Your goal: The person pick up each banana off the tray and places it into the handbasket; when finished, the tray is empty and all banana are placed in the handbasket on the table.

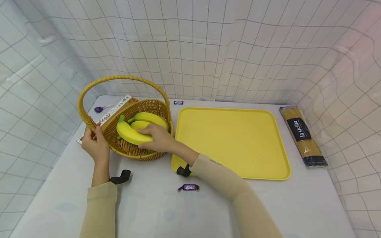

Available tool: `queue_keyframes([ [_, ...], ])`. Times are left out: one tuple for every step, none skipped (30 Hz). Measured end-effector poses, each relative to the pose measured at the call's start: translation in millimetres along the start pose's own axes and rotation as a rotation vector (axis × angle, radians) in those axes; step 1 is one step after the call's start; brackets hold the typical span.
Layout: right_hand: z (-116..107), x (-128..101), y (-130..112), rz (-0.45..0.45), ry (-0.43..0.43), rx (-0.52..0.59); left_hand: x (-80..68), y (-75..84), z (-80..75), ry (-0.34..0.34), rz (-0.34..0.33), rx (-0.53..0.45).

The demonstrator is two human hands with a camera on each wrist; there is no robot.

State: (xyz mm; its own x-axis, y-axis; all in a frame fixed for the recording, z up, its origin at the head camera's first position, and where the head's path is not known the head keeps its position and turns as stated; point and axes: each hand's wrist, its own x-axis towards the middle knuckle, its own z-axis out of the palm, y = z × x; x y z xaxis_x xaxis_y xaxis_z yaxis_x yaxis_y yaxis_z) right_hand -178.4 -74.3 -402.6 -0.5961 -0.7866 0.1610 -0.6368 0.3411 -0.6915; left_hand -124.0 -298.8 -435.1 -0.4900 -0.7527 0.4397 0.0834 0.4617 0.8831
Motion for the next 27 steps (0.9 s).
queue_keyframes([
  [1.8,1.1,1.0,-0.001,-0.014,-0.004,0.0,0.3,0.0,0.000,-0.001,-0.001],
  [3.4,2.1,1.7,-0.001,-0.028,-0.010,0.0,0.5,0.1,0.000,-0.003,0.001],
  [4.8,3.3,2.5,0.000,-0.038,-0.018,0.0,0.7,0.1,-0.001,-0.003,0.002],
  [6.1,4.5,3.0,0.000,-0.046,-0.024,-0.1,1.0,0.2,-0.001,-0.004,0.006],
  [7.2,5.7,3.3,-0.001,-0.054,-0.030,-0.2,1.3,0.4,-0.002,-0.003,0.010],
  [7.8,6.7,3.0,0.000,-0.062,-0.036,-0.2,1.3,0.5,-0.003,-0.002,0.012],
  [8.6,7.9,2.8,-0.002,-0.070,-0.040,-0.3,1.3,0.5,-0.002,-0.002,0.015],
  [9.3,8.9,2.5,-0.002,-0.079,-0.045,-0.3,1.1,0.5,-0.001,-0.002,0.019],
  [10.2,10.1,2.5,-0.006,-0.087,-0.051,-0.4,1.1,0.6,-0.001,-0.002,0.022],
  [11.1,11.1,2.7,-0.009,-0.096,-0.059,-0.5,0.9,0.7,0.000,-0.003,0.023],
  [12.0,11.8,2.8,-0.010,-0.105,-0.069,-0.6,0.6,0.7,0.000,-0.004,0.022],
  [12.7,12.4,2.8,-0.010,-0.113,-0.081,-0.6,0.3,0.8,-0.002,-0.006,0.021],
  [13.7,12.9,3.1,-0.013,-0.120,-0.095,-0.7,0.1,0.9,-0.005,-0.008,0.021],
  [14.3,13.2,3.1,-0.013,-0.126,-0.108,-0.8,0.1,1.0,-0.005,-0.009,0.019],
  [15.0,13.3,3.1,-0.014,-0.132,-0.119,-0.9,0.0,1.1,-0.006,-0.009,0.017],
  [15.1,13.3,2.7,-0.014,-0.137,-0.129,-1.0,-0.1,1.2,-0.005,-0.009,0.015],
  [15.3,13.4,2.2,-0.012,-0.142,-0.138,-1.1,-0.2,1.2,-0.005,-0.008,0.015],
  [15.6,13.6,1.9,-0.011,-0.146,-0.143,-1.1,-0.3,1.1,-0.003,-0.007,0.014],
  [16.0,13.8,1.6,-0.009,-0.153,-0.150,-1.2,-0.3,1.0,0.001,-0.005,0.016],
  [16.4,14.1,1.4,-0.008,-0.160,-0.156,-1.4,-0.1,1.0,0.005,-0.003,0.016],
  [16.9,14.6,1.2,-0.008,-0.169,-0.159,-1.4,0.0,0.8,0.008,-0.002,0.016],
  [17.5,15.1,1.0,-0.006,-0.179,-0.166,-1.6,0.5,0.8,0.010,0.000,0.016],
  [18.4,15.6,1.0,-0.005,-0.190,-0.172,-1.8,0.7,0.6,0.011,0.001,0.014],
  [19.3,16.0,1.1,-0.004,-0.202,-0.183,-1.9,1.0,0.5,0.012,0.002,0.013],
  [20.3,16.3,1.1,-0.003,-0.213,-0.196,-2.0,1.3,0.4,0.012,0.002,0.011],
  [21.2,16.6,1.2,-0.004,-0.222,-0.205,-2.2,1.6,0.4,0.013,0.001,0.010],
  [22.1,16.7,1.3,-0.003,-0.229,-0.215,-2.3,1.6,0.2,0.014,0.001,0.011],
])
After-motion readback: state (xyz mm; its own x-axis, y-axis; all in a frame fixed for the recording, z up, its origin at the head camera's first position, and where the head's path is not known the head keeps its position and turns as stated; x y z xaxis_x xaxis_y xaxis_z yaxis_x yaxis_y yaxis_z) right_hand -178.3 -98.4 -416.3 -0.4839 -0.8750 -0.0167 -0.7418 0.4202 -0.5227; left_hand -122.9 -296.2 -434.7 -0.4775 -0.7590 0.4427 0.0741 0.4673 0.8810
